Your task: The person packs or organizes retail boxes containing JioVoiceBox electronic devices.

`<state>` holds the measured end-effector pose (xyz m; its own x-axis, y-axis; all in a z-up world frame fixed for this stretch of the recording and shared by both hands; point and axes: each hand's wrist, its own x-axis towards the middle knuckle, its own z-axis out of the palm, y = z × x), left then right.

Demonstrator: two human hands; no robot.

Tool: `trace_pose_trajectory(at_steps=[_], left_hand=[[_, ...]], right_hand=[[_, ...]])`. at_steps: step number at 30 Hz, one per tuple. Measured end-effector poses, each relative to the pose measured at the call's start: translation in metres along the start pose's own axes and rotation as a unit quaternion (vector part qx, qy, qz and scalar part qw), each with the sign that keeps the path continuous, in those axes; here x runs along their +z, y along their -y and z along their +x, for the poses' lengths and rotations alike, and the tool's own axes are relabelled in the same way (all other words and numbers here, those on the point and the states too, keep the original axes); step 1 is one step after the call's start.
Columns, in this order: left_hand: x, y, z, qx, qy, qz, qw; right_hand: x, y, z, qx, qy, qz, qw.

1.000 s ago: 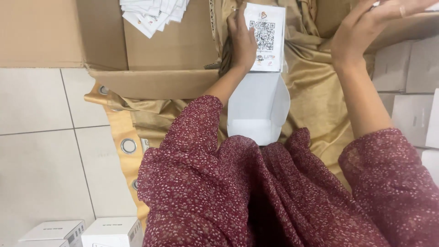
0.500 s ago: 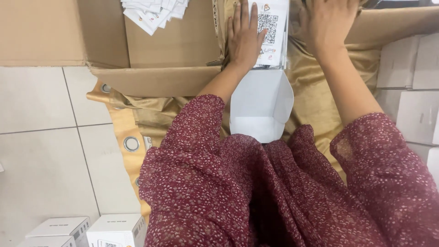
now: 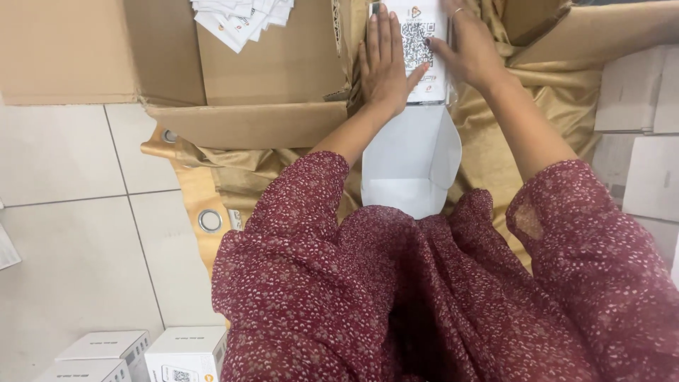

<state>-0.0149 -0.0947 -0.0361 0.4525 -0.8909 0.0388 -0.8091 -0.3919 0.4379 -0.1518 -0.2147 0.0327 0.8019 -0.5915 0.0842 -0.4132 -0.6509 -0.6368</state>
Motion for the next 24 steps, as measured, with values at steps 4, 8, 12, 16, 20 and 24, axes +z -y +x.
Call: trace_pose_trajectory(at_steps=[4,8,12,16,20,24], left_hand=[[-0.01,-0.009,-0.018,0.014,-0.038,-0.015,0.999],[-0.024,-0.014,-0.027,-0.036,0.064,0.021,0.997],[-0.021,-0.004,-0.023,-0.013,0.033,0.022,0.999],[-0.018,-0.001,-0.024,-0.01,0.017,0.004,1.0],[-0.032,-0.001,-0.043,0.038,-0.059,-0.037,0.997],[-0.089,0.015,-0.092,0.16,-0.01,-0.016,0.987]], right_hand=[[0.0,0.004,-0.01,-0.075,-0.008,-0.055,0.996],[0.011,0.003,-0.019,-0.089,-0.007,-0.194,0.977],[0.014,0.01,-0.015,-0.043,0.012,-0.183,0.982],[0.011,0.009,-0.008,-0.067,0.011,-0.231,0.971],[-0.005,0.035,-0.03,-0.098,-0.05,-0.248,0.963],[-0.022,0.043,-0.086,-0.175,-0.021,-0.296,0.939]])
